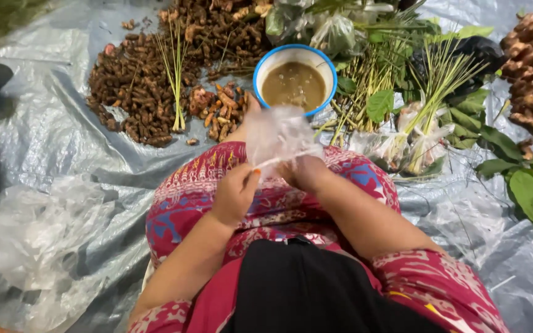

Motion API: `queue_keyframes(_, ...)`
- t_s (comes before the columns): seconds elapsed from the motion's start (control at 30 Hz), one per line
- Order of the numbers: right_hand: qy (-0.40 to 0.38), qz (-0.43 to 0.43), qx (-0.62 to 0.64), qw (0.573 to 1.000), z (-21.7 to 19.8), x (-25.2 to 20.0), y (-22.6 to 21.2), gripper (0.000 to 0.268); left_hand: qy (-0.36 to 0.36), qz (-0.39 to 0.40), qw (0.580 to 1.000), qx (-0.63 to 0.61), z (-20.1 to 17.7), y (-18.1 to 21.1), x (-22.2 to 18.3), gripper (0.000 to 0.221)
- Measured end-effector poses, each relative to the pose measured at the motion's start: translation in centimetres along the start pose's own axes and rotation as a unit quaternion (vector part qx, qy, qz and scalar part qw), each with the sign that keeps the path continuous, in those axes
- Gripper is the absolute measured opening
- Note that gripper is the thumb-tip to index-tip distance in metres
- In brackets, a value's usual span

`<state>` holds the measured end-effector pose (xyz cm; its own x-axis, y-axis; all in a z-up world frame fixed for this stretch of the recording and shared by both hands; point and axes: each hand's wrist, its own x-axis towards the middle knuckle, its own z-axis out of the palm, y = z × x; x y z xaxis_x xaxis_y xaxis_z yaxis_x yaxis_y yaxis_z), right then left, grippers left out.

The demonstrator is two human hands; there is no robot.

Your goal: Sorting turmeric roots into plastic bags and tying them with green stalks

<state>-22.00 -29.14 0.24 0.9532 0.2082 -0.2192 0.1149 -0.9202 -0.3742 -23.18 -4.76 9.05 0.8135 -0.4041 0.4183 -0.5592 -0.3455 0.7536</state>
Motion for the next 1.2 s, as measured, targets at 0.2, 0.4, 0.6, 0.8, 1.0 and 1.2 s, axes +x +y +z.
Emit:
queue_keyframes(0.2,0.242,-0.158,-0.010,0.957,-0.4,-0.9,-1.9,0.040,-0.054,-0.121,0.983,-0.127,0.4,-1.8,0.9,0.027)
queue_keyframes(0.4,-0.014,-0.131,0.148,0.980,-0.3,-1.8,-2.1,0.022,-0.052,-0.184,0.974,-0.122,1.6,-5.2,1.5,0.025)
queue_keyframes(0.6,0.320,-0.340,0.341,0.816,-8.6,-4.0,-7.7,0.036,0.143,-0.292,0.870,-0.370,-0.8,-4.7,5.6,0.021)
queue_keyframes(0.8,0.446,-0.243,0.303,0.806,-9.0,0.0,-2.2,0.024,0.316,-0.149,0.824,-0.445,-5.8,-4.1,11.2,0.025)
queue_keyframes(1.0,0.351,-0.115,0.339,0.865,-5.6,5.6,1.3,0.020,0.424,-0.091,0.799,-0.417,-5.6,-13.9,14.1,0.014)
queue_keyframes(1.2,0.242,-0.058,0.313,0.917,-4.2,12.0,1.2,0.018,0.483,-0.123,0.791,-0.356,-5.2,-20.8,13.2,0.012)
